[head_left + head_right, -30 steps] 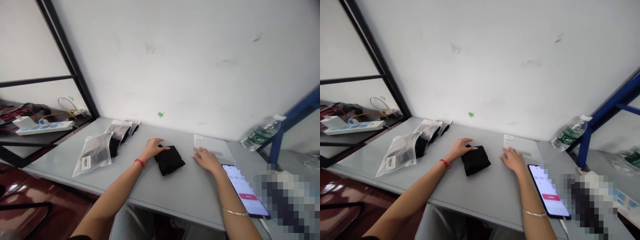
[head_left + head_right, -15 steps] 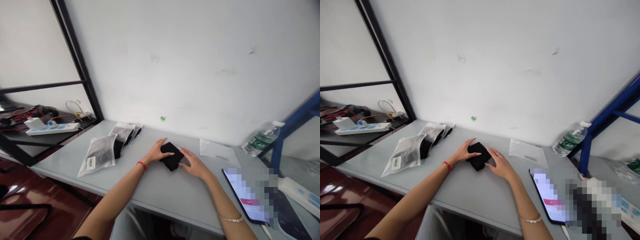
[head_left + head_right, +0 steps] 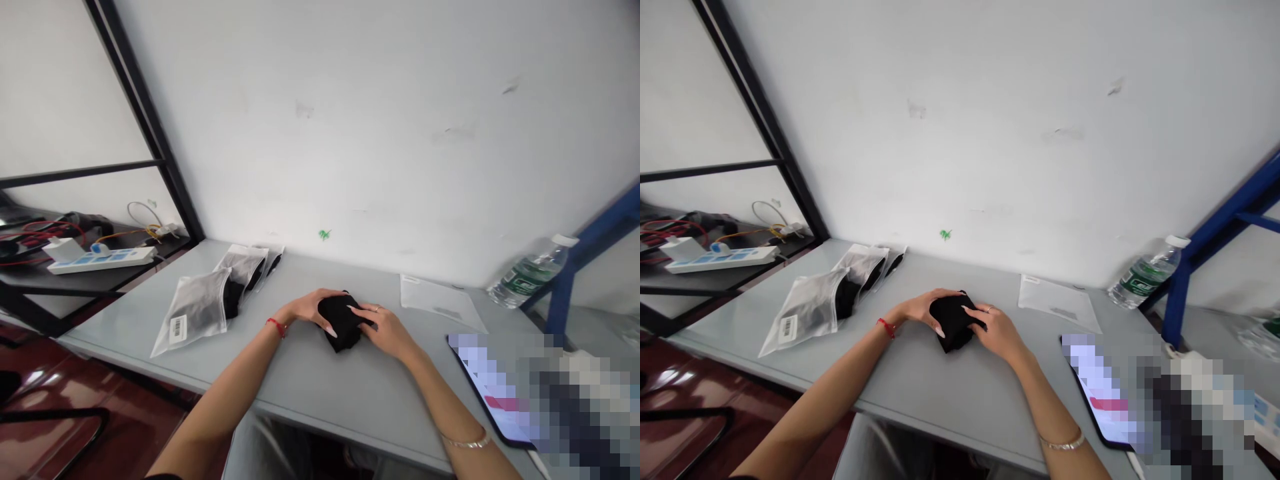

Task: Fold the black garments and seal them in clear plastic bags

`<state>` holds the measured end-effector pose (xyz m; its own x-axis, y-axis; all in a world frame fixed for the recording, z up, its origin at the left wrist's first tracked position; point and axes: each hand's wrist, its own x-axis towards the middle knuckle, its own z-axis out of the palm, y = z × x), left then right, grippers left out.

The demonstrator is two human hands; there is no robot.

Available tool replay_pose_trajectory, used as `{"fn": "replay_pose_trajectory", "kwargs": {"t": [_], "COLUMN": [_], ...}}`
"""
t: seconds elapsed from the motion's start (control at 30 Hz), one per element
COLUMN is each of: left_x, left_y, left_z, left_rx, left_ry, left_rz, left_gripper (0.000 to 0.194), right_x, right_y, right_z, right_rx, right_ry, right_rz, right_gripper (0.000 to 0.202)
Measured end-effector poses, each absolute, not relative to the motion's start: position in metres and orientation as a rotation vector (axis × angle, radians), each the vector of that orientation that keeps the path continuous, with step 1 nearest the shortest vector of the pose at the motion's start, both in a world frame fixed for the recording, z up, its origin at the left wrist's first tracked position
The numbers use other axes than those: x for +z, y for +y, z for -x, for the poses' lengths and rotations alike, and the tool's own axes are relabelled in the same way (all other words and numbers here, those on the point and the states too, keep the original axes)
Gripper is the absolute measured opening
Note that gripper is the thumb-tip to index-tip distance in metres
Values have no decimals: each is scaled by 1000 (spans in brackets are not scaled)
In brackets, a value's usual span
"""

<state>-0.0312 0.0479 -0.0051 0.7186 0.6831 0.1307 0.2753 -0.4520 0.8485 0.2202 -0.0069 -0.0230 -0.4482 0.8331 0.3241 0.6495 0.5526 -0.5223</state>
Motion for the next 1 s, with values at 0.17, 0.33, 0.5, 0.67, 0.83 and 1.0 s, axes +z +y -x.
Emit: {"fn": "replay_pose_trajectory", "kwargs": {"t": [0.17, 0.33, 0.5, 0.67, 0.83, 1.0], "left_x": [-2, -7, -9, -11, -14, -20], "left_y": [42, 41, 39, 40, 43, 47], "left_z": [30, 24, 15, 11, 11, 14], "left_rx": [657, 798, 894, 1005, 1067, 1079], "left_ry": [727, 738, 988, 1085, 1287, 1501], "left_rz": [-1912, -1864, -1888, -1839, -1822, -2129], "left_gripper": [52, 55, 70, 53, 47, 41], "right_x": [-15, -16, -21, -22, -21, -28], "right_y": [-9, -4, 1, 0, 0, 2], "right_z": [-211, -213, -215, -214, -217, -217], "right_rx": [525, 672, 857, 1115, 1071, 752], "right_ry": [-1962, -1599, -1438, -1177, -1187, -1513], "right_rz": [1306, 1337, 1303, 1294, 1323, 1376], "right_gripper": [38, 49, 47, 31, 43, 52]}}
